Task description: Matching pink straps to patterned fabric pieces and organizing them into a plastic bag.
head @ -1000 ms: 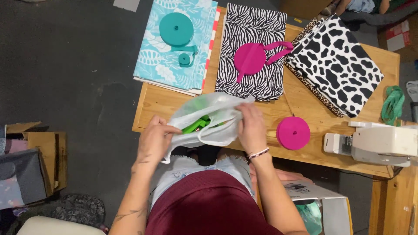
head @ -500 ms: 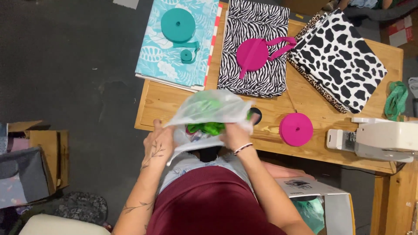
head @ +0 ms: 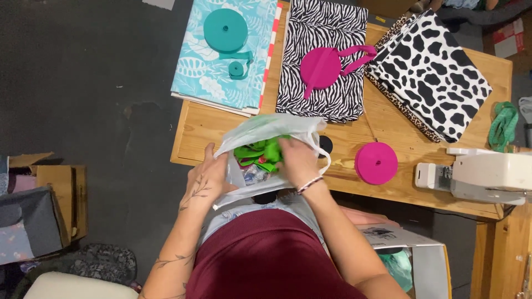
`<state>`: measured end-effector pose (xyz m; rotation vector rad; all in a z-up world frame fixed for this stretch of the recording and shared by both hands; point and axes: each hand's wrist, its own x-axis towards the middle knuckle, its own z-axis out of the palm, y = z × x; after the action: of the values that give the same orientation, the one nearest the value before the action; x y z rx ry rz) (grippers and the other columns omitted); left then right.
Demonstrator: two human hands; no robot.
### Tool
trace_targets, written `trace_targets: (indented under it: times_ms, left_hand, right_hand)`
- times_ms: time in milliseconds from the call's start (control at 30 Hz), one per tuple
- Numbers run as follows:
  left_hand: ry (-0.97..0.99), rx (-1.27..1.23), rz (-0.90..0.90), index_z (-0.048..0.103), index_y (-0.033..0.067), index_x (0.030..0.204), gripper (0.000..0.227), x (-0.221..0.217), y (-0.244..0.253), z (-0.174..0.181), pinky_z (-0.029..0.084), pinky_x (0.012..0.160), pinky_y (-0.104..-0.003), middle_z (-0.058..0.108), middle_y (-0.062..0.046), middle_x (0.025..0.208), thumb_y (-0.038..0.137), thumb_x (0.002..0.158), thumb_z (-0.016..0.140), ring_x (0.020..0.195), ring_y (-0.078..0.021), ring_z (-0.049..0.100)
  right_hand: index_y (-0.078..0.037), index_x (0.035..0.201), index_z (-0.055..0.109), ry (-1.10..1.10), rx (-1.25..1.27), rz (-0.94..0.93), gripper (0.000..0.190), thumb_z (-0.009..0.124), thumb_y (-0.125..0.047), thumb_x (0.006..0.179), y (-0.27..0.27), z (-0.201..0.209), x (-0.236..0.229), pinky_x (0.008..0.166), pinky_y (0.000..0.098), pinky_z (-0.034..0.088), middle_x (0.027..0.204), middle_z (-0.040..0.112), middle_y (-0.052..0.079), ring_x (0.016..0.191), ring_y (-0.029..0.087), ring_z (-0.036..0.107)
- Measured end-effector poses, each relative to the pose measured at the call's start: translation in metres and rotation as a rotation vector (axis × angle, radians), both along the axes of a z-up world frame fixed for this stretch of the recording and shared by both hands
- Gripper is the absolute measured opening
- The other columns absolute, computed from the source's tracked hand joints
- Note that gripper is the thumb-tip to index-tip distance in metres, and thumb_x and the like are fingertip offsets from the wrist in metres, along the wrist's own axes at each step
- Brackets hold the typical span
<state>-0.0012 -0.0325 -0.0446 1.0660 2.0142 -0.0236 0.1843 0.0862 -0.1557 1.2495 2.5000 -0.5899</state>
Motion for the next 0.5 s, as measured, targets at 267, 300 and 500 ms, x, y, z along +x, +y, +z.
trace_targets:
  times_ms: [267, 300, 500]
  left_hand:
    - [-0.020, 0.064, -0.034, 0.046, 0.0129, 0.147, 0.089, 0.004, -0.001, -0.004, 0.049, 0.102, -0.063, 0.020, -0.018, 0.163, 0.024, 0.071, 0.090, 0.115, -0.0554, 0.061]
    - [-0.017, 0.094, -0.035, 0.045, 0.0180, 0.149, 0.088, 0.003, -0.003, -0.011, 0.049, 0.101, -0.063, 0.022, -0.017, 0.162, 0.024, 0.073, 0.088, 0.115, -0.0553, 0.061]
    - [-0.045, 0.135, -0.018, 0.045, 0.0152, 0.148, 0.080, 0.000, -0.003, -0.010, 0.047, 0.104, -0.059, 0.031, -0.015, 0.158, 0.031, 0.079, 0.082, 0.120, -0.0508, 0.060]
  right_hand:
    - [-0.019, 0.135, 0.061, -0.125, 0.035, 0.086, 0.072, 0.084, -0.043, 0.071, 0.021, -0.069, -0.047, 0.106, 0.0581, 0.040, 0.131, 0.058, 0.016, 0.122, 0.038, 0.056]
    - [-0.019, 0.124, 0.070, -0.183, 0.116, 0.085, 0.053, 0.078, -0.041, 0.076, 0.033, -0.100, -0.044, 0.102, 0.0525, 0.045, 0.119, 0.068, 0.009, 0.116, 0.031, 0.061]
    - [-0.016, 0.132, 0.062, -0.061, -0.167, -0.005, 0.062, 0.073, -0.048, 0.079, 0.093, -0.052, -0.026, 0.109, 0.0498, 0.039, 0.130, 0.060, 0.011, 0.125, 0.031, 0.054]
